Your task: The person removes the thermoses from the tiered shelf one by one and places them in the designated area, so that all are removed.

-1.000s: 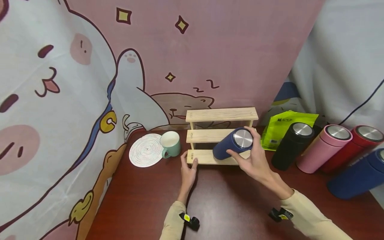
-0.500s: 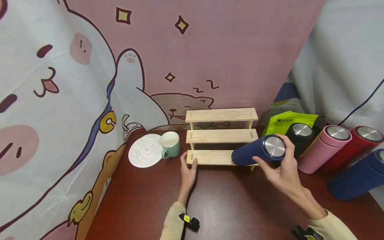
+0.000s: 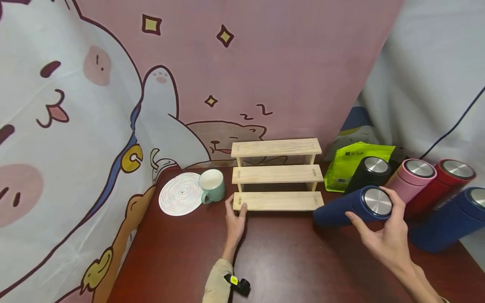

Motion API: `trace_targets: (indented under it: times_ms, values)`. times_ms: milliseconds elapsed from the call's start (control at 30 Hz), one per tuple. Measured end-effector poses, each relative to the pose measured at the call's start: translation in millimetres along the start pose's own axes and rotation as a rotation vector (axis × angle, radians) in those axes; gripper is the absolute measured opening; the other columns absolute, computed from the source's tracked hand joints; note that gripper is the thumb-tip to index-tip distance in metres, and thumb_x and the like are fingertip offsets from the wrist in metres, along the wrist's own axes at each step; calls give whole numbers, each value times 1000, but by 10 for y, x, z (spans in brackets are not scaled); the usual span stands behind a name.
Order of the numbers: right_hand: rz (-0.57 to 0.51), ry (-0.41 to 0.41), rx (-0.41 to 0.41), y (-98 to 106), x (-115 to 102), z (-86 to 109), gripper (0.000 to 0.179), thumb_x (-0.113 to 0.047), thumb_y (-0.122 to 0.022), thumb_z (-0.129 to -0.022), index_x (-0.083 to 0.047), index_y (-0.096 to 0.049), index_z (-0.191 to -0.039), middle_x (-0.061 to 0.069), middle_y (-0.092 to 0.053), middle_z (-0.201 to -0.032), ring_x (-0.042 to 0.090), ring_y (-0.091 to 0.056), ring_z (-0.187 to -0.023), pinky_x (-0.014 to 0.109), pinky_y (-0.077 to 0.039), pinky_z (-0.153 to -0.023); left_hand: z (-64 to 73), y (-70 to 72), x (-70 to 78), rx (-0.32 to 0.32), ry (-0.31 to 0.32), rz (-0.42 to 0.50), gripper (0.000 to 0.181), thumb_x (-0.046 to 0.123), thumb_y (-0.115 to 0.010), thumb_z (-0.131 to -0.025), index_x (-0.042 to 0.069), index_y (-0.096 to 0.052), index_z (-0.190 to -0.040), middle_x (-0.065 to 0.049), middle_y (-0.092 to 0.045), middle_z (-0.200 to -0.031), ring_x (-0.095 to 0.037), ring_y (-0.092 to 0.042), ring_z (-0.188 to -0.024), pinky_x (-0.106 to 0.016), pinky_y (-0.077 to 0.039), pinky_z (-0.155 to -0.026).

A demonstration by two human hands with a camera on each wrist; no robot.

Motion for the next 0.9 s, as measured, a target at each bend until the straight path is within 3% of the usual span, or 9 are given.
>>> trace_targets:
  times_ms: [167,367,500,600,633,700,800,867,900]
  values:
    - [75,-53,19,115,128,61,109,9,-90,-58,-15,-39,-152,-28,-52,-126,-12,-51,-109,4,-34,-96,33,35,0,9,-4,-3,51,4,-63,-98,-6,-42,-144,-26,-56,-140,-38,-55,-127,-52,-43,-104]
    - [208,-175,47,337,317,115,117,7,-91,-57,-30,-36,-153,-33,-48,-120,-18,-46,-103,1,-32,-91,57,8,-24,-11,12,-13,52,5,-63,-98,-5,-43,-145,-24,-58,-138,-35,-57,-124,-47,-46,-100]
    - [285,-225,65,496,425,141,116,2,-92,-60,-33,-33,-154,-3,-59,-121,-21,-41,-100,0,-29,-91,57,-26,-42,-24,21,-3,52,5,-63,-99,-4,-42,-146,-23,-60,-137,-34,-57,-122,-47,-46,-99]
    - [334,-265,75,608,498,144,111,-4,-92,-65,-33,-32,-154,23,-58,-124,-23,-36,-99,-1,-27,-92,52,-44,-45,-26,16,13,52,5,-63,-99,-4,-42,-146,-23,-60,-137,-35,-57,-123,-50,-45,-101]
    - [355,-279,81,645,518,141,109,-6,-91,-66,-32,-33,-155,26,-58,-125,-23,-35,-98,0,-26,-91,48,-48,-43,-25,13,16,52,5,-63,-98,-4,-42,-146,-23,-59,-137,-35,-57,-124,-51,-44,-101]
    - [392,-303,82,704,550,130,104,-10,-91,-69,-27,-35,-155,29,-57,-128,-9,-48,-104,-1,-24,-93,39,-47,-39,-21,9,24,52,4,-63,-98,-5,-42,-145,-24,-58,-138,-36,-56,-124,-52,-44,-102]
    - [426,-322,87,765,585,92,100,-14,-90,-71,-17,-36,-155,30,-57,-130,27,-59,-108,0,-23,-95,23,-33,-38,-14,15,21,52,5,-62,-99,-4,-41,-146,-24,-57,-139,-36,-57,-122,-49,-45,-99]
    - [438,-338,90,795,617,61,98,-16,-88,-73,-12,-35,-155,33,-56,-130,52,-54,-107,10,-31,-105,11,-21,-38,-12,22,17,52,6,-62,-99,-3,-41,-146,-23,-56,-141,-34,-57,-121,-44,-46,-97]
    - [443,-350,95,812,637,45,97,-18,-88,-74,-12,-35,-154,34,-56,-130,54,-54,-108,20,-36,-110,4,-17,-39,-13,25,12,52,7,-61,-100,-2,-41,-147,-22,-56,-142,-34,-58,-121,-42,-47,-97]
Point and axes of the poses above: each hand's wrist, its own z-axis away from the middle knuckle, its own y-axis out of the back of the hand, x = y × z, the point moved 7 cm from there along -z, towards the middle knuckle
